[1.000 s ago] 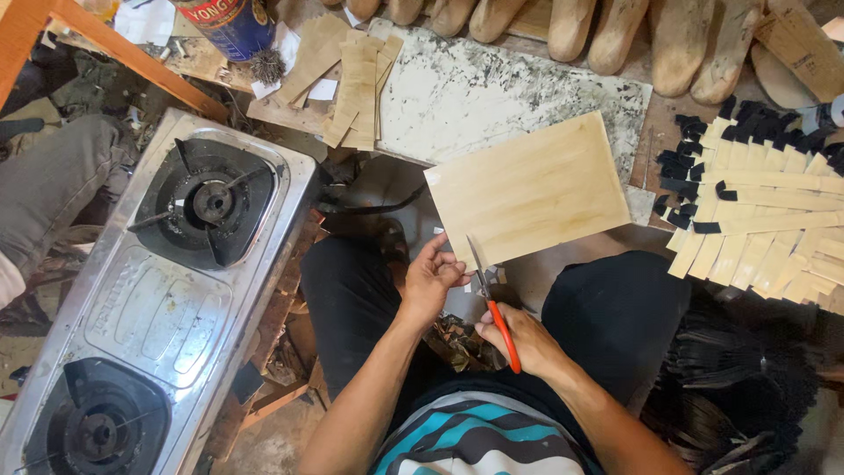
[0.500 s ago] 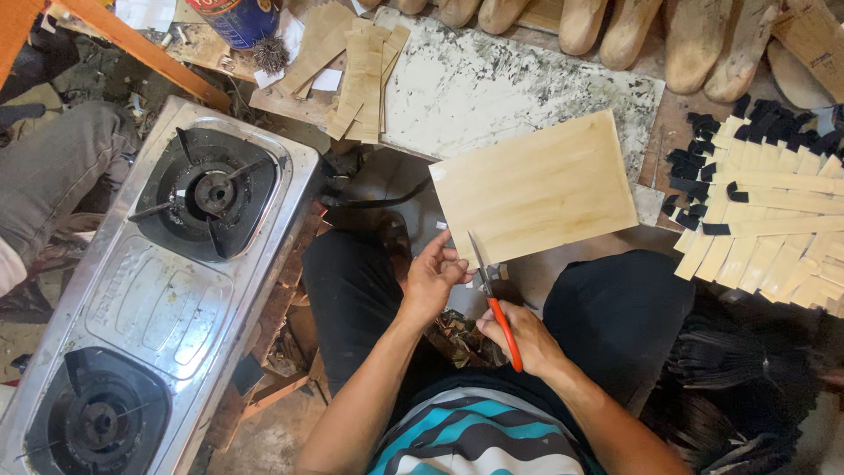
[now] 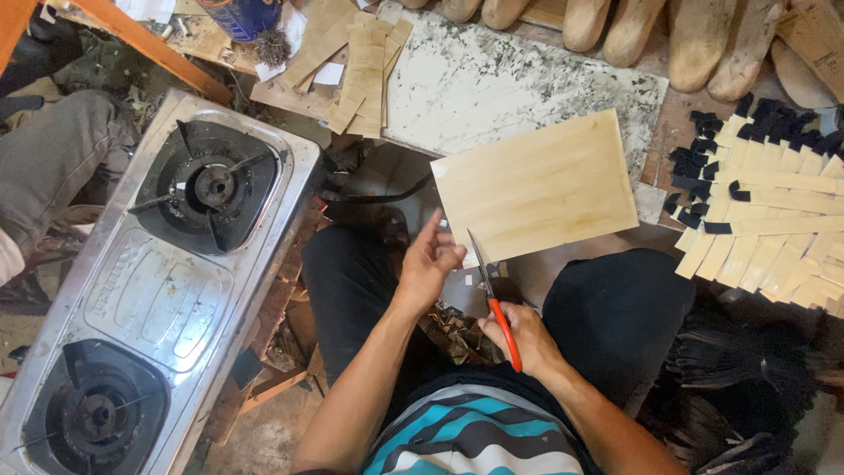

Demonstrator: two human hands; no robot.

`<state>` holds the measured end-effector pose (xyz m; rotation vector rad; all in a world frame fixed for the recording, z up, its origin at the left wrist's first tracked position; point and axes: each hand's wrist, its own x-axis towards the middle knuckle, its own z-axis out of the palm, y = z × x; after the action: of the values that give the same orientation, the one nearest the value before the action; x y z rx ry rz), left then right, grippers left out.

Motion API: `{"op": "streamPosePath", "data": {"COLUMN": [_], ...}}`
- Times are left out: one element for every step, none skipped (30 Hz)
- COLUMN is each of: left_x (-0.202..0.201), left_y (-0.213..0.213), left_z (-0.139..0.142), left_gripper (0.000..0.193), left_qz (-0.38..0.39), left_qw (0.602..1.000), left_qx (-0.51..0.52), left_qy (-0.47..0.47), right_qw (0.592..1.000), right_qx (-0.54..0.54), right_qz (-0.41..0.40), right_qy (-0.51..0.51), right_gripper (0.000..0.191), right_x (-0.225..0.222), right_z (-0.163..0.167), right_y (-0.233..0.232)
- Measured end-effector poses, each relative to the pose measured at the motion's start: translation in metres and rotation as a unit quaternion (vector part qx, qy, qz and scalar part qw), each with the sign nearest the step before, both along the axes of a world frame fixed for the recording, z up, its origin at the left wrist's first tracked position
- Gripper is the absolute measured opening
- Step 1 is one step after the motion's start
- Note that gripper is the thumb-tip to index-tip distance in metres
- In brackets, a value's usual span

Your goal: The person sits on the floor and cuts a thin wooden board into narrow strips using red-handled scissors, trimming pieces off the edge one at a time and setting the cut strips aside with the growing pile of finished strips.

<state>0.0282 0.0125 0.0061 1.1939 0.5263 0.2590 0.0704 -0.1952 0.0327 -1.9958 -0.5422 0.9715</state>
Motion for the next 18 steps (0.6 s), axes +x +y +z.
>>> {"op": "streamPosePath", "data": {"left_x": [0.002,0.005,0.007,0.007,0.007,0.007,0.007,0.005,0.004,0.003,0.003,0.003,0.001,0.0,0.0,-0.001,-0.001,-0.002], "left_y": [0.002,0.003,0.004,0.005,0.005,0.005,0.005,0.006,0.006,0.004,0.002,0.0,-0.002,-0.002,-0.003,-0.003,-0.004,-0.004], "left_z": [0.002,0.003,0.004,0.005,0.006,0.006,0.006,0.005,0.004,0.002,0.0,-0.002,-0.004,-0.006,-0.008,-0.01,-0.012,-0.014], "left_gripper": [0.075,0.072,0.07,0.07,0.07,0.071,0.07,0.069,0.068,0.068,0.069,0.07,0.07,0.069,0.069,0.069,0.069,0.069], "left_qz": [0.002,0.005,0.007,0.007,0.007,0.005,0.003,0.001,-0.002,-0.006,-0.01,-0.012,-0.008,-0.005,-0.003,-0.008,-0.011,-0.013], "left_qw": [1.0,1.0,1.0,1.0,1.0,1.0,1.0,1.0,1.0,1.0,1.0,0.999,0.999,0.999,0.999,0.999,0.999,0.999], "left_qx": [-0.003,-0.005,-0.008,-0.014,-0.019,-0.025,-0.011,0.004,0.018,-0.002,-0.022,-0.041,-0.043,-0.045,-0.047,-0.041,-0.036,-0.03], "left_qy": [-0.005,-0.011,-0.018,-0.015,-0.013,-0.011,-0.015,-0.017,-0.018,-0.013,-0.007,-0.001,0.0,-0.001,-0.003,-0.006,-0.008,-0.01], "right_qw": [1.0,0.998,0.996,0.998,0.999,1.0,1.0,0.999,0.999,1.0,1.0,1.0,1.0,1.0,0.999,0.999,0.998,0.998], "right_qx": [-0.013,-0.027,-0.04,-0.036,-0.03,-0.025,-0.026,-0.028,-0.029,-0.018,-0.007,0.005,0.0,-0.004,-0.009,-0.014,-0.019,-0.024], "right_qz": [-0.011,-0.022,-0.033,-0.023,-0.013,-0.005,0.0,0.005,0.009,0.006,0.003,0.001,0.003,0.005,0.005,0.0,-0.003,-0.005], "right_qy": [0.023,0.046,0.068,0.044,0.02,-0.004,-0.011,-0.017,-0.023,-0.015,-0.007,0.001,0.015,0.028,0.039,0.046,0.054,0.062], "right_gripper": [0.032,0.032,0.032,0.033,0.034,0.035,0.034,0.033,0.032,0.033,0.033,0.034,0.032,0.031,0.031,0.031,0.031,0.032], "right_x": [-0.001,-0.003,-0.003,-0.004,-0.004,-0.004,-0.003,-0.002,-0.002,0.0,0.003,0.005,0.006,0.008,0.009,0.009,0.008,0.007], "right_z": [-0.001,-0.001,-0.001,-0.001,-0.001,-0.001,-0.001,-0.001,-0.001,-0.003,-0.004,-0.004,-0.004,-0.005,-0.004,-0.003,-0.003,-0.003], "right_y": [0.0,-0.001,-0.002,-0.001,-0.001,0.0,0.001,0.003,0.004,0.006,0.011,0.014,0.017,0.02,0.021,0.021,0.02,0.02]}}
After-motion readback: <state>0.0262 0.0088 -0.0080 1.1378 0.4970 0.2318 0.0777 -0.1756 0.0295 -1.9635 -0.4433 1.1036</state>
